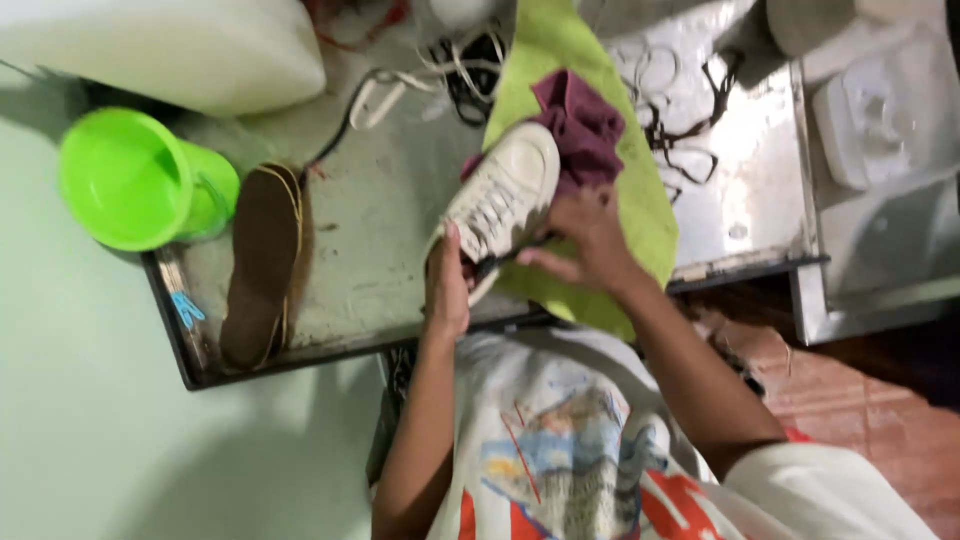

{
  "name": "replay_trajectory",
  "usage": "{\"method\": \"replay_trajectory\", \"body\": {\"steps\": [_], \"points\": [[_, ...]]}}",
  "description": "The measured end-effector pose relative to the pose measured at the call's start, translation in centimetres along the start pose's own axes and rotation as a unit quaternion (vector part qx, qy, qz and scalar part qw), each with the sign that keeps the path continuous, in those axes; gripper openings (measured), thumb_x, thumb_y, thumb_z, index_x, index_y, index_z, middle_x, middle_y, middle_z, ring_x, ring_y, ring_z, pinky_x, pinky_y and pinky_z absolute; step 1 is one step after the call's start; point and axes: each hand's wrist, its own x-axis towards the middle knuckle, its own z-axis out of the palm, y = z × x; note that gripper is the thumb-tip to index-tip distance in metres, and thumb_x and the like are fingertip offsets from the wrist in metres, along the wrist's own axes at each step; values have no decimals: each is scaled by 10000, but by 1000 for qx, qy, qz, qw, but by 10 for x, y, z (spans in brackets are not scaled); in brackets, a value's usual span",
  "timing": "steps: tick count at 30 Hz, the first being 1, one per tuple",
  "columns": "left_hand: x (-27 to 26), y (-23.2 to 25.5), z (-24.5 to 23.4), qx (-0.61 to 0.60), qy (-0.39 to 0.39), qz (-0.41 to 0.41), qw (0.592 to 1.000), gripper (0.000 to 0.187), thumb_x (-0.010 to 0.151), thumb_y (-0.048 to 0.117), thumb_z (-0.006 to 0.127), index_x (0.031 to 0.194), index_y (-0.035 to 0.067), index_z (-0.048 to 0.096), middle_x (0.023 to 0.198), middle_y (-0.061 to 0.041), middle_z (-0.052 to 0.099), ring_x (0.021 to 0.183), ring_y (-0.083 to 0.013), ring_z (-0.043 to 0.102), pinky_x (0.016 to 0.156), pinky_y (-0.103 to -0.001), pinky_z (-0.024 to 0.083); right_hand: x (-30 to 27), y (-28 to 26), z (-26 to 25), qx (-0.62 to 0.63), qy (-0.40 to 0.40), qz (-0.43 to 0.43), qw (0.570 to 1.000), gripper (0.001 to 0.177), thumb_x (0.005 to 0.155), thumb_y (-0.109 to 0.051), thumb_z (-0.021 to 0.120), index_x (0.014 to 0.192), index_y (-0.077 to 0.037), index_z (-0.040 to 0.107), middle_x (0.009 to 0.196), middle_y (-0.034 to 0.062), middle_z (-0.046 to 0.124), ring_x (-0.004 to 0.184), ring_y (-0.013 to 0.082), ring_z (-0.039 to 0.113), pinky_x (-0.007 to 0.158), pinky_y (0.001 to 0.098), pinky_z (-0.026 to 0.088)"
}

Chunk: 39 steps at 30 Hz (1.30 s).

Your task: The person scrubs a white sneaker with a brush, focusing on the toe, sides, and sole. They repeatedly dip the brush into a container of water to wet it and continue scrubbing different areas of the shoe.

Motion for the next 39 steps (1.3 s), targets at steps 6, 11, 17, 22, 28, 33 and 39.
{"method": "replay_trajectory", "body": {"steps": [6,11,17,22,28,33,39], "points": [[24,-33,-11,1,1,-15,1000,478,1056,571,595,870,132,564,768,49,414,569,-92,494,486,-215,360,12,51,-25,-72,-24,9,997,221,949,-547,796,970,-329,830,831,-7,667,829,255,600,944,480,302],[1,26,-4,-27,-13,-37,999,496,1033,621,581,909,141,582,776,45,476,593,-104,542,483,-206,418,36,-9,-14,7,-36,-27,999,198,923,-528,831,896,-332,848,804,-44,722,820,232,608,950,462,308],[23,4,-17,-25,-47,-48,997,520,1029,688,532,1002,174,603,794,86,451,584,-57,493,453,-151,380,39,2,-18,12,-8,26,1000,161,918,-473,845,938,-314,826,780,-39,711,764,236,607,914,437,348],[27,9,-18,-21,-62,-47,997,691,1002,785,428,1116,146,667,861,16,557,603,-85,480,481,-148,345,39,-2,-5,-23,-1,6,1000,211,890,-498,860,902,-303,780,766,-46,709,785,258,613,928,468,327],[38,-10,-28,-45,-88,-44,994,758,980,867,343,1132,181,627,934,9,630,688,-112,555,561,-189,317,46,9,3,-30,-25,-7,999,337,885,-590,860,884,-305,680,646,-77,574,748,187,563,901,437,293],[25,16,-21,-26,-84,-19,996,728,992,833,366,1055,156,625,795,64,541,520,-39,529,420,-132,402,71,-9,-23,30,-48,-35,998,301,926,-458,874,941,-192,734,637,47,590,759,323,564,874,492,423],[27,17,-26,-49,-76,-12,996,676,976,846,386,1040,197,565,825,79,463,538,-25,515,427,-132,398,69,11,-23,11,-44,-11,999,309,948,-466,877,981,-192,740,753,35,687,806,294,613,892,476,397]]}}
